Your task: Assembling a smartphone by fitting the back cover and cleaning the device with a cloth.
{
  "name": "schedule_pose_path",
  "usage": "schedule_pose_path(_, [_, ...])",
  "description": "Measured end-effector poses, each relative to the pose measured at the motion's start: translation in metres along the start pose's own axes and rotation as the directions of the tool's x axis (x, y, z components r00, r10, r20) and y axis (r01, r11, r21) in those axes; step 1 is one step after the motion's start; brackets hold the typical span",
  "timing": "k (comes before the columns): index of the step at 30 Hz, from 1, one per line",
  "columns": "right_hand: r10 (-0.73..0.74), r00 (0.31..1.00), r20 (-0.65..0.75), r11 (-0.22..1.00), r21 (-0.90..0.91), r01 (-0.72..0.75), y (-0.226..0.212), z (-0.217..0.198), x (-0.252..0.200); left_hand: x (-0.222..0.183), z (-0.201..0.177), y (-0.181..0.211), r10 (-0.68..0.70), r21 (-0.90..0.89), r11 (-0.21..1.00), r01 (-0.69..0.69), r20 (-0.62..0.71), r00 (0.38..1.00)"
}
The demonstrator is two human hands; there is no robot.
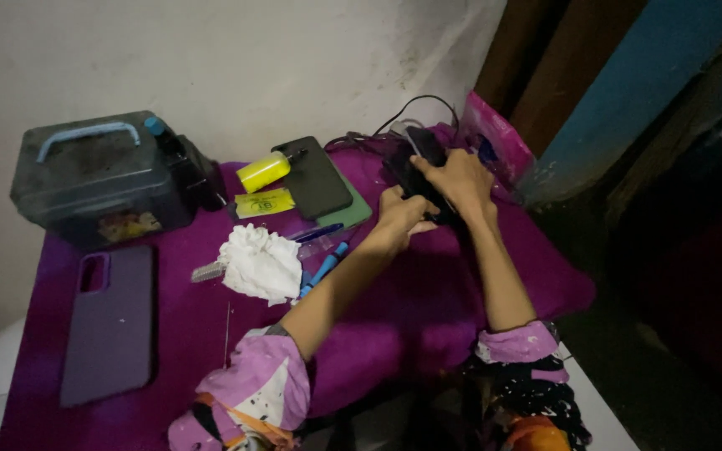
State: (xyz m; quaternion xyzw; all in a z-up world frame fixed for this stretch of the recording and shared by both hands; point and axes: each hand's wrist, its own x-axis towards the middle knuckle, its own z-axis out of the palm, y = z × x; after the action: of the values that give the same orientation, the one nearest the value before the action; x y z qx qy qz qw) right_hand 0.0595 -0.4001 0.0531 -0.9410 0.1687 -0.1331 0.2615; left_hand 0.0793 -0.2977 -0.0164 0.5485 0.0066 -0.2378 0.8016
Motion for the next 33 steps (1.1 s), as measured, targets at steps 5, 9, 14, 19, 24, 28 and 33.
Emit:
schedule_pose_path(5, [0.002, 1.000, -0.028, 0.999, -0.035, -0.003, 0.010, 0.005, 0.011, -0.041, -0.012, 0.035, 0.052, 0.083, 0.995, -0.050, -0.019, 0.998])
schedule_pose_path(9, [-0.026, 0.996, -0.085, 0.995, -0.097, 0.017, 0.005, 0.013, 0.004, -0.077, -0.029, 0.060, 0.104, 0.144, 0.985, -0.100, -0.020, 0.994])
schedule_pose_path(14, [-0.054, 0.998, -0.019, 0.963, -0.264, 0.047, -0.007, 0.017, -0.005, -0.114, -0.065, 0.084, 0.138, 0.253, 0.958, -0.138, 0.018, 0.990])
schedule_pose_path(19, [-0.098, 0.995, 0.033, 0.937, -0.333, 0.103, -0.019, 0.016, -0.020, -0.166, -0.111, 0.097, 0.134, 0.236, 0.964, -0.123, -0.029, 0.991])
schedule_pose_path(24, [-0.163, 0.985, -0.053, 0.909, -0.397, 0.129, -0.009, 0.025, -0.017, -0.205, -0.158, 0.098, 0.220, 0.268, 0.945, -0.187, -0.100, 0.970])
schedule_pose_path(28, [-0.047, 0.998, -0.041, 0.800, -0.600, 0.013, 0.001, 0.044, 0.005, -0.195, -0.204, 0.091, 0.268, 0.199, 0.949, -0.245, -0.099, 0.958])
schedule_pose_path(33, [-0.078, 0.995, -0.062, 0.782, -0.623, 0.023, 0.009, 0.048, 0.010, -0.186, -0.225, 0.081, 0.254, 0.066, 0.967, -0.246, -0.171, 0.952])
